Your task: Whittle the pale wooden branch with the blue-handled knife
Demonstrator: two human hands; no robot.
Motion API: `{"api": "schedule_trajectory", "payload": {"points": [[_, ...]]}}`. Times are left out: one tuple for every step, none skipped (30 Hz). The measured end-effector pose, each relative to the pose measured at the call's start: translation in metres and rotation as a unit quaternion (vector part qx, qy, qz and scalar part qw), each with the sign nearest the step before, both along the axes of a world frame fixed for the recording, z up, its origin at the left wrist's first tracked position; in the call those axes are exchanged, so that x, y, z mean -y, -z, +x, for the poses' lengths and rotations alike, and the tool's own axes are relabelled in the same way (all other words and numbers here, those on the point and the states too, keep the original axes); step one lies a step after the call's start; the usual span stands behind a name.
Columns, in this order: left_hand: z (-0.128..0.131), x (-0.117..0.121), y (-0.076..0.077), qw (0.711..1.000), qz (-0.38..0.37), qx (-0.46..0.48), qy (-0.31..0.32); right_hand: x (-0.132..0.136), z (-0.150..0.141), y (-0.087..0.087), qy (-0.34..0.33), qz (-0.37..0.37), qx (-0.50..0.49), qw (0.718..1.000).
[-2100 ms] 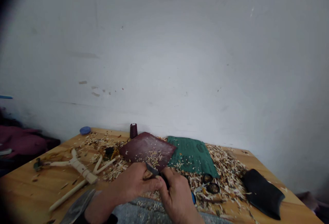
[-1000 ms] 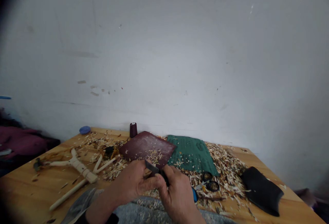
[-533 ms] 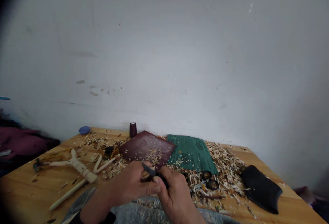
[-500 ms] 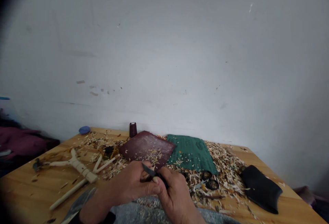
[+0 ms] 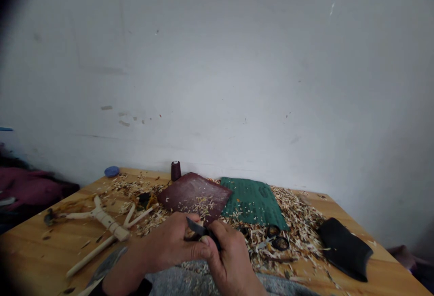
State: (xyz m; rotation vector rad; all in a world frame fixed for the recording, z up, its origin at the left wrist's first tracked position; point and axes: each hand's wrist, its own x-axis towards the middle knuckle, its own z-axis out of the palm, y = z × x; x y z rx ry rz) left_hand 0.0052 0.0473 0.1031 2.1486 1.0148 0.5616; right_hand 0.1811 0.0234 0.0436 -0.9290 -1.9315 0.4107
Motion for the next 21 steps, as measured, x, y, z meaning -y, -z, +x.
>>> {"api": "schedule_trajectory", "payload": {"points": [[0.0,0.0,0.0,1.0,0.001,-0.001,-0.001,0.0,0.0,0.001,0.003,0.0,0.002,1.0],[0.0,0.0,-0.001,1.0,0.002,-0.003,-0.003,-0.001,0.0,0.001,0.007,0.001,0.004,1.0],[0.0,0.001,-0.001,1.0,0.003,-0.005,-0.004,-0.001,-0.001,0.002,0.012,0.002,0.004,1.0],[0.001,0.001,-0.001,1.0,0.004,-0.006,-0.005,-0.002,-0.001,0.002,0.016,0.005,0.004,1.0],[0.001,0.001,-0.002,1.0,0.004,-0.004,-0.004,-0.002,-0.001,0.003,0.021,0.009,0.005,1.0],[0.002,0.002,-0.002,1.0,0.004,0.0,-0.002,-0.002,-0.001,0.003,0.027,0.014,0.007,1.0],[0.003,0.002,-0.002,1.0,0.004,0.006,0.001,-0.002,-0.001,0.003,0.033,0.02,0.008,0.999],[0.004,0.002,-0.002,1.0,0.004,0.012,0.004,-0.003,-0.001,0.003,0.039,0.025,0.011,0.999],[0.005,0.002,-0.002,1.0,0.007,0.014,0.005,-0.003,-0.001,0.003,0.046,0.026,0.015,0.998],[0.006,0.001,-0.001,1.0,0.012,0.013,0.005,-0.003,-0.001,0.004,0.054,0.027,0.019,0.998],[0.007,0.001,0.0,1.0,0.02,0.01,0.002,-0.004,0.0,0.004,0.063,0.027,0.025,0.997],[0.007,0.001,0.0,1.0,0.029,0.004,-0.004,-0.004,0.0,0.004,0.071,0.028,0.033,0.997],[0.007,0.001,0.001,0.999,0.038,-0.002,-0.01,-0.004,0.001,0.004,0.08,0.031,0.041,0.995],[0.007,0.0,0.002,0.999,0.046,-0.007,-0.015,-0.004,0.001,0.004,0.089,0.035,0.052,0.994],[0.008,0.0,0.003,0.999,0.05,-0.009,-0.018,-0.005,0.002,0.004,0.098,0.042,0.063,0.992],[0.008,0.0,0.004,0.999,0.051,-0.01,-0.015,-0.005,0.002,0.005,0.108,0.049,0.076,0.99],[0.008,0.0,0.005,0.999,0.05,-0.012,-0.015,-0.006,0.003,0.005,0.124,0.056,0.093,0.986],[0.009,0.0,0.006,0.998,0.058,-0.019,-0.028,-0.007,0.003,0.006,0.146,0.062,0.111,0.981],[0.01,0.0,0.007,0.995,0.074,-0.032,-0.054,-0.008,0.004,0.007,0.17,0.066,0.132,0.974],[0.012,0.0,0.009,0.991,0.095,-0.05,-0.086,-0.01,0.005,0.008,0.194,0.068,0.152,0.967],[0.013,0.0,0.01,0.984,0.115,-0.07,-0.115,-0.011,0.007,0.009,0.216,0.069,0.166,0.96]]}}
